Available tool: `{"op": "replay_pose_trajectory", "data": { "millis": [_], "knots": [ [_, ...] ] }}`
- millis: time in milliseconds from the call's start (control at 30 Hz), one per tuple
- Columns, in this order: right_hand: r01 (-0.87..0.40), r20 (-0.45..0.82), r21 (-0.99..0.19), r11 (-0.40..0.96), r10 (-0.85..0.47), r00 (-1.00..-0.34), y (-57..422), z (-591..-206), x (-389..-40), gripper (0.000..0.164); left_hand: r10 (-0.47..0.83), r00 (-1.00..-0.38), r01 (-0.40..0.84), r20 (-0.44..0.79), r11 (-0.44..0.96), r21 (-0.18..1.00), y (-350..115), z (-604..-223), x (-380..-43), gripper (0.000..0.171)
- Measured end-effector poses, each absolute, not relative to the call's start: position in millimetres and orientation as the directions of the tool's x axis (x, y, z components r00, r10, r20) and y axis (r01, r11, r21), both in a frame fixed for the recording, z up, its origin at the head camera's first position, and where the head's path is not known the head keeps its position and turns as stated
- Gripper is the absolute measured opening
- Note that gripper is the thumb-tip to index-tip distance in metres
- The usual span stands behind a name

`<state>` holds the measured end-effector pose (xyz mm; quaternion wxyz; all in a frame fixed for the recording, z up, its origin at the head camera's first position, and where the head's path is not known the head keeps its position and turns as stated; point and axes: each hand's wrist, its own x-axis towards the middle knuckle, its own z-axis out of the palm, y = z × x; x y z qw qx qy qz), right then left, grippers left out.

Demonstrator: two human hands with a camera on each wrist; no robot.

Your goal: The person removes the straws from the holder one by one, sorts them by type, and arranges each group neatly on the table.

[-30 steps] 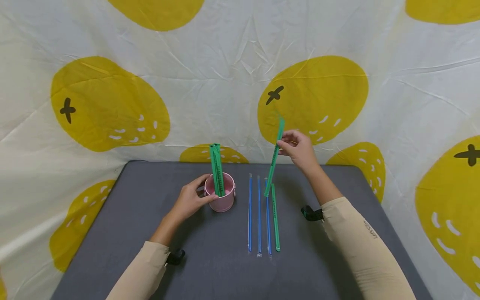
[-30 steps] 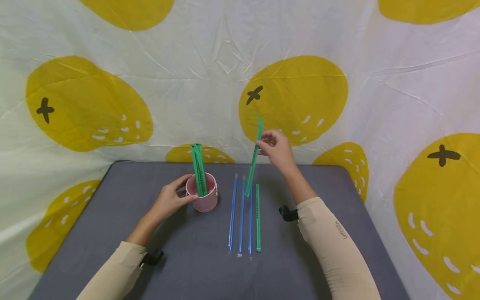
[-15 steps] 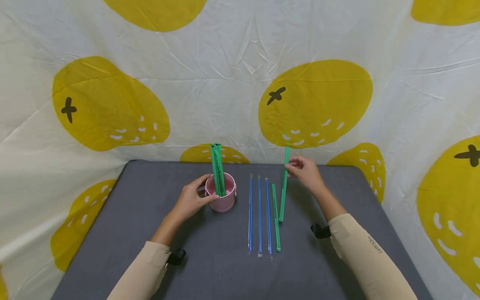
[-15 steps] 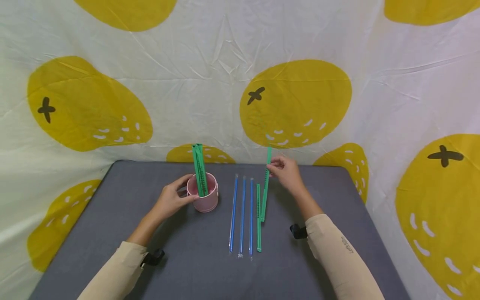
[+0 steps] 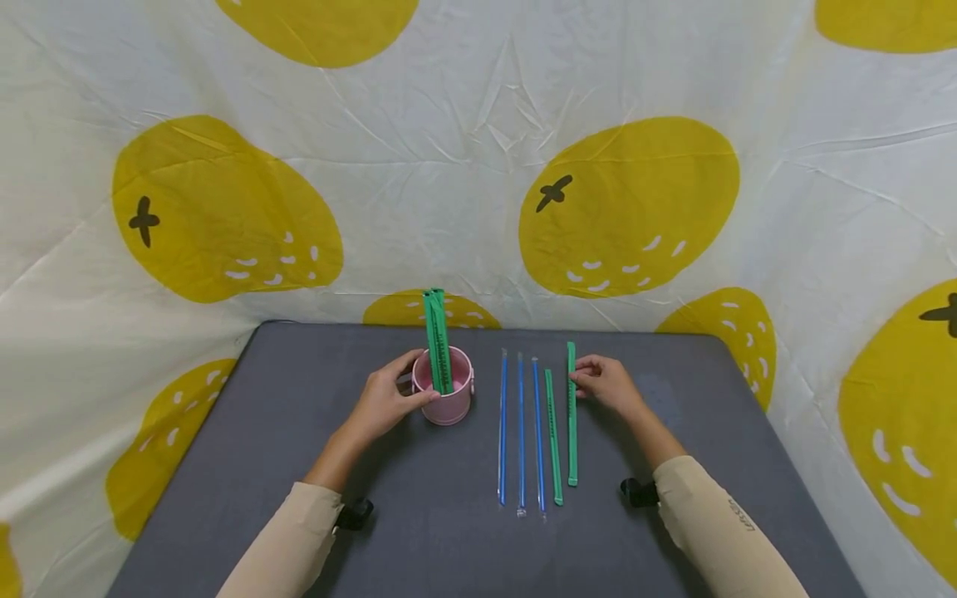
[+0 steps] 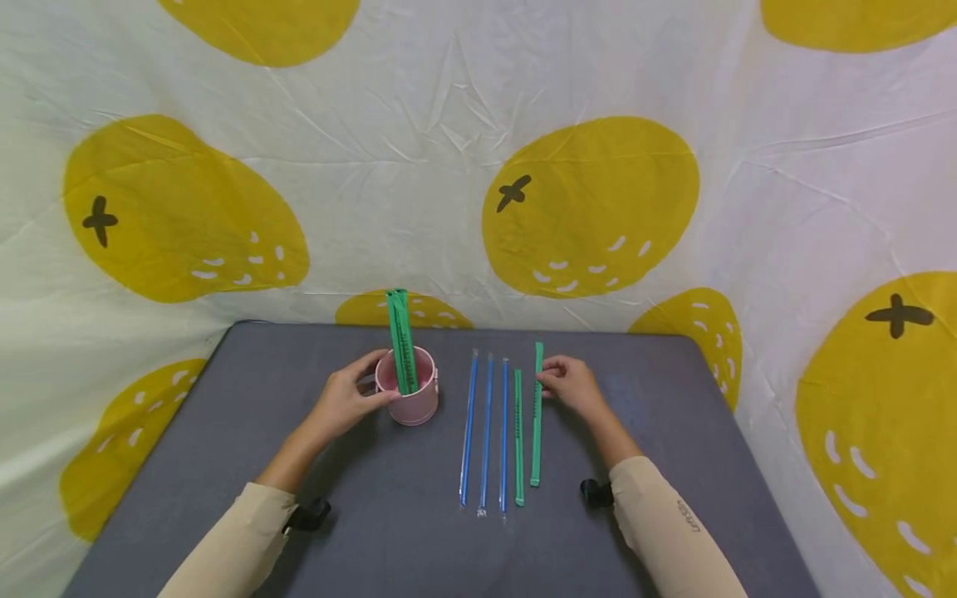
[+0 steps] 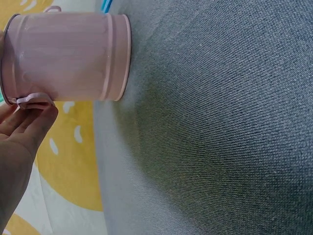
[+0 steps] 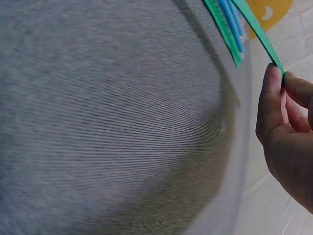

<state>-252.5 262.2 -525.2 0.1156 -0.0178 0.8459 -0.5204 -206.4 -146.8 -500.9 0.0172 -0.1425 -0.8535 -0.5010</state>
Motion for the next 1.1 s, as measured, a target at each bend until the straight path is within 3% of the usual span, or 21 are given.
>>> {"op": "replay_pose_trajectory", "data": {
  "millis": [433, 767, 1100],
  "knots": [
    [0.232, -0.31, -0.898, 0.373, -0.165, -0.936, 256.4, -545.8, -241.9, 0.036, 0.233, -0.959, 0.254, 0.162, 0.45, 0.856, -148.8, -503.5, -206.3, 0.075],
    [0.222, -0.311, -0.842, 0.491, -0.106, -0.944, 245.0, -537.0, -237.1, 0.028, 0.238, -0.958, 0.253, 0.159, 0.443, 0.86, -149.2, -504.0, -206.1, 0.074],
    [0.235, -0.316, -0.823, 0.518, -0.074, -0.946, 236.7, -530.3, -234.5, 0.025, 0.235, -0.96, 0.247, 0.156, 0.438, 0.864, -150.6, -502.3, -204.8, 0.074]
  ]
}}
